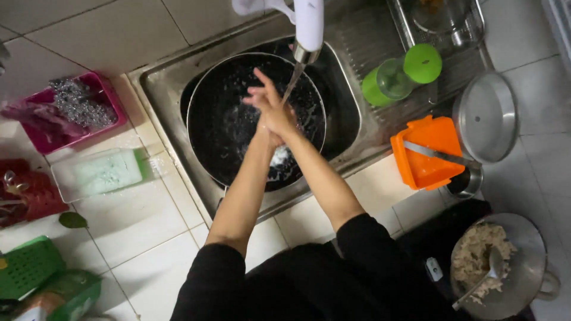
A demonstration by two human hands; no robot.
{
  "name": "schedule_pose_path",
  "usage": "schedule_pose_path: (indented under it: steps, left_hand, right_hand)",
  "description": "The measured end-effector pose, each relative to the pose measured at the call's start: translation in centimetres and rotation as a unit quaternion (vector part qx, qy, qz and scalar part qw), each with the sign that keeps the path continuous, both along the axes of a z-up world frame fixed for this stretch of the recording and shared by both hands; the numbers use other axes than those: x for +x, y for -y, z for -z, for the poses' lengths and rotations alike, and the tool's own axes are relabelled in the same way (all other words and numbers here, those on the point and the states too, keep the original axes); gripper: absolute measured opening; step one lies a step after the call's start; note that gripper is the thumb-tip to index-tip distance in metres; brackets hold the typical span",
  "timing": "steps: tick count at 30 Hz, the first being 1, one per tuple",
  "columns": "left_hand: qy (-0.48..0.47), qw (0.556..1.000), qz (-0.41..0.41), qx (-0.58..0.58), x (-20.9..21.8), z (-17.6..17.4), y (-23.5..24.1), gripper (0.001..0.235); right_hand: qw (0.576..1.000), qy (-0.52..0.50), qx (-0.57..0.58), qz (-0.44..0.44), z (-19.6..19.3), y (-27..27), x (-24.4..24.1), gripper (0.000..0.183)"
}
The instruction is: The person scrubs a black frying pan with a pink sponge under running water in a kitchen sink. They rinse the pan thoroughly, removing soap suds, and then place the clean pan into the sink.
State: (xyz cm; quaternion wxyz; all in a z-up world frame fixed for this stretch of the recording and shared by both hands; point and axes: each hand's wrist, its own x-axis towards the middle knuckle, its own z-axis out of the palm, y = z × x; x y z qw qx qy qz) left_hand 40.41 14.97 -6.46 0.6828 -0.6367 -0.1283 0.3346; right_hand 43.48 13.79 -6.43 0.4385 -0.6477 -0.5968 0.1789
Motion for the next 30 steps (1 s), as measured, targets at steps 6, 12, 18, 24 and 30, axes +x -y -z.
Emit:
schedule_pose_path:
  steps: [6, 12, 18, 24, 30]
  left_hand:
    - [0.001, 0.974, -0.085, 0.211, 0.0, 7.5, -4.9, 0.041]
    - [-0.572, 0.552, 0.124, 0.594, -2.6, 0.4, -1.9, 0.056]
    - [-0.641, 0.627, 0.315, 0.31, -3.0, 8.6, -1.9, 0.051]
    - [-0.659, 0.513, 0.33, 0.441, -1.0, 7.2, -4.4, 0.025]
    - [-0.657, 0.505, 0.321, 0.46, -1.3, 6.3, -4.0, 0.028]
  right_hand:
    - [0.999, 0.033, 0.02, 0.018, 2.0, 4.6, -4.3, 0.064]
    - [0.992, -0.072, -0.086, 0.05, 7.0, -0.6, 1.5, 0.064]
    - [0.965, -0.121, -0.22, -0.078, -3.4, -4.3, 2.3, 0.039]
    - [0.968, 0.157, -0.171, -0.099, -7.4, -1.6, 3.4, 0.026]
    - [0.984, -0.104, -0.072, 0.122, -0.7, 0.2, 3.7, 0.024]
